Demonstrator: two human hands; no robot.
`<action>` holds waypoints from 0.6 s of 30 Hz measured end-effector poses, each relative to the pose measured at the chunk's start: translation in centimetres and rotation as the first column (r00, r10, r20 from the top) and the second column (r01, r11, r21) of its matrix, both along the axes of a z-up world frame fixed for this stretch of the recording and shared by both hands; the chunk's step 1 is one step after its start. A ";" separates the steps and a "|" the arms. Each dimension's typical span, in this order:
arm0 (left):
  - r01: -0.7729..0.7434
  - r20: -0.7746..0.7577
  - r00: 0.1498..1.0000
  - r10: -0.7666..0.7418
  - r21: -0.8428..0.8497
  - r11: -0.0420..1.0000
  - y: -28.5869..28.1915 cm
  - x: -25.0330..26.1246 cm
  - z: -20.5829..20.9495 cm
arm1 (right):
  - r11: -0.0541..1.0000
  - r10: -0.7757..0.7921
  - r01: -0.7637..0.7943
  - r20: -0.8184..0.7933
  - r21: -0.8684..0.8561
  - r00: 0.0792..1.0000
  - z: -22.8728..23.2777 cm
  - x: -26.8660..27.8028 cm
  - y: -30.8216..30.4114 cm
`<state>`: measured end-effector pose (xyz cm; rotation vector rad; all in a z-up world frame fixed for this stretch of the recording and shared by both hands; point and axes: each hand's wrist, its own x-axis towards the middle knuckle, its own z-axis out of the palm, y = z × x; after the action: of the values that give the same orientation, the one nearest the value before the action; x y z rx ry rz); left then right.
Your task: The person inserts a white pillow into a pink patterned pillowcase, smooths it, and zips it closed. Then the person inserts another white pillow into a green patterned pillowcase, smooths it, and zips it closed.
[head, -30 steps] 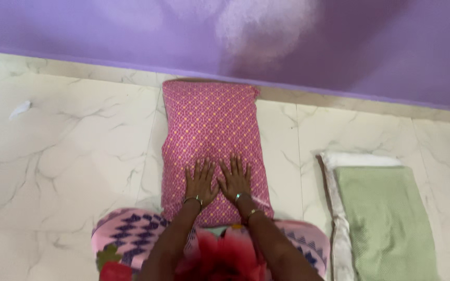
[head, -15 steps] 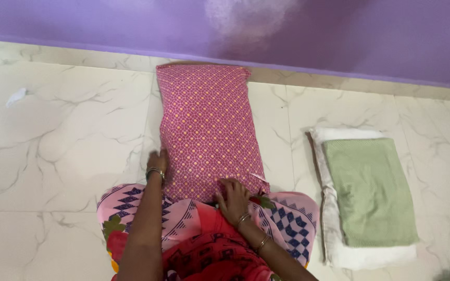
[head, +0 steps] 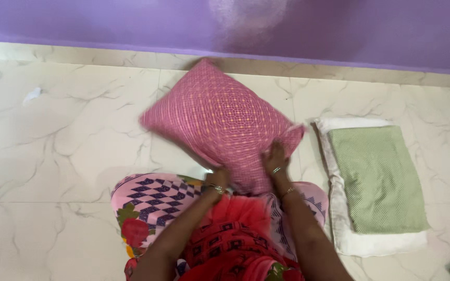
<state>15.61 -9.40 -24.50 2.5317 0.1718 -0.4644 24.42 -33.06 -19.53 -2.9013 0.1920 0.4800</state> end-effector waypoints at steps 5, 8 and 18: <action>0.362 0.074 0.932 -0.355 -0.143 0.921 -5.4 -1.8 9.6 | 0.973 -0.011 0.030 0.083 -0.229 0.996 3.5 6.0 -2.8; 0.273 0.416 0.882 -0.223 -0.065 0.960 -3.3 0.8 15.4 | 0.993 0.102 -0.076 0.322 -0.093 0.941 3.9 6.1 0.2; 0.126 0.084 0.981 -0.176 0.413 0.902 8.6 9.7 14.2 | 0.913 0.405 -0.408 0.176 -0.022 0.897 6.8 2.7 13.8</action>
<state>25.35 -0.77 -10.30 2.9899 0.0255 -0.3629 27.10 -19.24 -12.71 -2.9458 -0.4536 0.2752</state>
